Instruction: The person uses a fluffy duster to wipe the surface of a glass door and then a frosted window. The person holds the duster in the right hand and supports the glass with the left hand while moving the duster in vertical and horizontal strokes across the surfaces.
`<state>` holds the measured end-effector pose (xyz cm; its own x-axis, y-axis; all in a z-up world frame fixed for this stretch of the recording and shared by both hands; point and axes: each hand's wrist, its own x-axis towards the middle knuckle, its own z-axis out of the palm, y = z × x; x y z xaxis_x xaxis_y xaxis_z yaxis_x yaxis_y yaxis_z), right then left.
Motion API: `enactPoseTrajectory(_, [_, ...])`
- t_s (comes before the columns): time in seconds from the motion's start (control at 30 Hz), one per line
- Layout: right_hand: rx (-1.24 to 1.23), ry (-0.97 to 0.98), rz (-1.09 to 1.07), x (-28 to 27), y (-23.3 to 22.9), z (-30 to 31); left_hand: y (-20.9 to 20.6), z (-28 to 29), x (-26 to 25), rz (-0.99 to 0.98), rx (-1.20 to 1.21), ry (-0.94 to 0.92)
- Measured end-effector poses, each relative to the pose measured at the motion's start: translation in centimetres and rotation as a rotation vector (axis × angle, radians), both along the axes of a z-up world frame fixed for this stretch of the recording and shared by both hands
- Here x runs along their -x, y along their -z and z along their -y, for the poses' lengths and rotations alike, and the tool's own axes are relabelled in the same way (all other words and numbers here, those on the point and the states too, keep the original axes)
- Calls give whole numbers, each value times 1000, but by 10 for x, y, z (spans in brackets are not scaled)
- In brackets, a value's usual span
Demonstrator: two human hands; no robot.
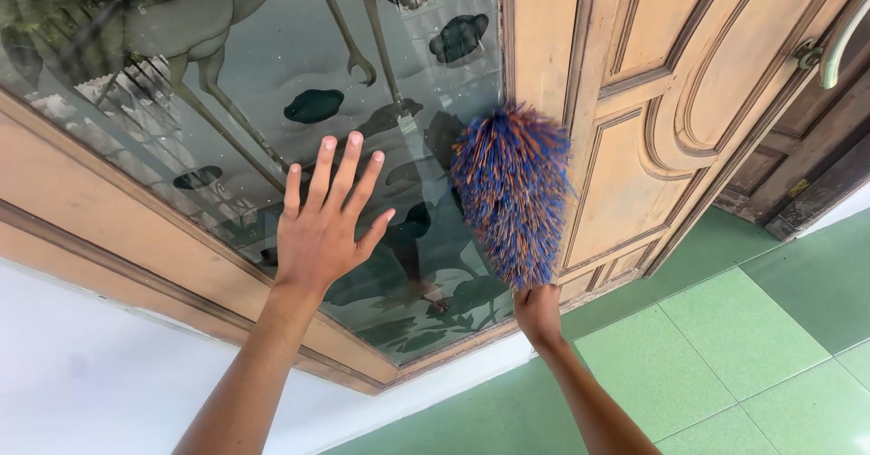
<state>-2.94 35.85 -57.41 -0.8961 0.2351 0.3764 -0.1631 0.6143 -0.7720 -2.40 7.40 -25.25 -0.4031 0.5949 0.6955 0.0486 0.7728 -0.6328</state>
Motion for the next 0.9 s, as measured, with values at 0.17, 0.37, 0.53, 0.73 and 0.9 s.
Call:
enactPoseTrajectory(0.17, [4,-22,-194,50,-114,1,-3,2,-11,14,-39,13])
enactPoseTrajectory(0.37, [32,-217,-317,24,-243,79,-17,41,-33,8,-301,41])
enactPoseTrajectory(0.53, [-416,-397,-248,14,-182,88,-7,89,-37,-29,-396,-58])
enactPoseTrajectory(0.73, [-353,-378,-310,-15,-302,110,-3,98,-67,-23,-431,-198])
enactPoseTrajectory(0.9, [-454,-368,-284,16,-192,110,-1,107,-91,-124,-620,-23])
